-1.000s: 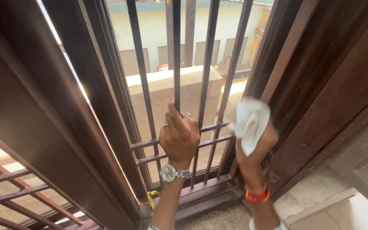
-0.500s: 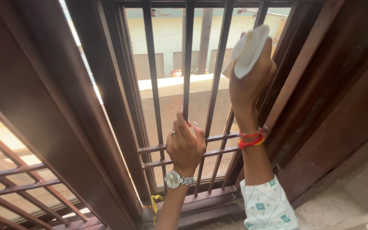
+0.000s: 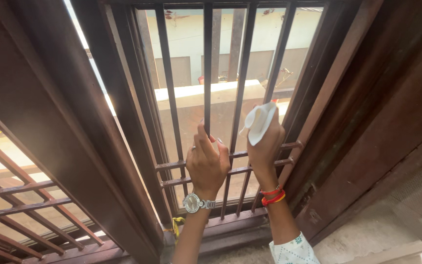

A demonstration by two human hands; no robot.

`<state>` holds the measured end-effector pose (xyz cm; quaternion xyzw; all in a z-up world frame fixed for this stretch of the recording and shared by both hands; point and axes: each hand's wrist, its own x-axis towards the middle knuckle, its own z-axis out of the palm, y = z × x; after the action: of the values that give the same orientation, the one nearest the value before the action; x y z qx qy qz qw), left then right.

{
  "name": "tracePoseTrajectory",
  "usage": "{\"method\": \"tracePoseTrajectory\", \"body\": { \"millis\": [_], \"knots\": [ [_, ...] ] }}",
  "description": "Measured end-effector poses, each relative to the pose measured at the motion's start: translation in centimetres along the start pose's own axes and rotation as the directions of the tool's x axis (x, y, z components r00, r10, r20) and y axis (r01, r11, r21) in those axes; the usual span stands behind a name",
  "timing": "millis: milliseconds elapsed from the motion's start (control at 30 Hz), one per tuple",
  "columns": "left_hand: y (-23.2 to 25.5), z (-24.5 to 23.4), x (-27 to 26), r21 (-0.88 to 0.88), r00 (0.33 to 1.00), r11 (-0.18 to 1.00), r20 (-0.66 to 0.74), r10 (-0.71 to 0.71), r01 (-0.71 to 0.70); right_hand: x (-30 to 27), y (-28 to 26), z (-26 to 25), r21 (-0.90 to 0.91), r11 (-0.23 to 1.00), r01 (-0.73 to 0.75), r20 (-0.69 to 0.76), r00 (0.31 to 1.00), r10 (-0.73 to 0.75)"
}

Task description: The person wipes a metal security window with a white cloth, moving the cloth up and down along the vertical bars and across the horizontal frame. The person uses both hands to hold and maneuver the cloth while cleaning the surface.

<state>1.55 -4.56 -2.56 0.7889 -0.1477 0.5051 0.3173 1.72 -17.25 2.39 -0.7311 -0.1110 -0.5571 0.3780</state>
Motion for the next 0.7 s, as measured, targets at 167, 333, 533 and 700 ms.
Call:
{"method": "tracePoseTrajectory", "body": {
  "millis": [167,333,533,700],
  "knots": [
    [0.4,-0.4,-0.1,-0.026,1.0,1.0,-0.012,0.005,-0.005,-1.6,0.2,-0.8,-0.003,0.999,-0.041,0.059,0.997,0.042],
    [0.4,-0.7,-0.2,-0.065,1.0,0.998,0.014,0.001,0.0,-2.5,1.2,-1.7,0.1,0.994,-0.046,0.129,0.991,0.032],
    [0.2,-0.5,-0.3,-0.07,1.0,0.998,0.029,-0.007,0.009,-2.8,2.8,-2.4,0.156,0.986,-0.059,0.202,0.979,0.027],
    [0.6,-0.4,-0.3,-0.057,0.999,0.998,0.031,-0.016,0.018,-3.0,3.0,-2.4,0.185,0.981,-0.054,0.197,0.98,0.017]
  ]
}}
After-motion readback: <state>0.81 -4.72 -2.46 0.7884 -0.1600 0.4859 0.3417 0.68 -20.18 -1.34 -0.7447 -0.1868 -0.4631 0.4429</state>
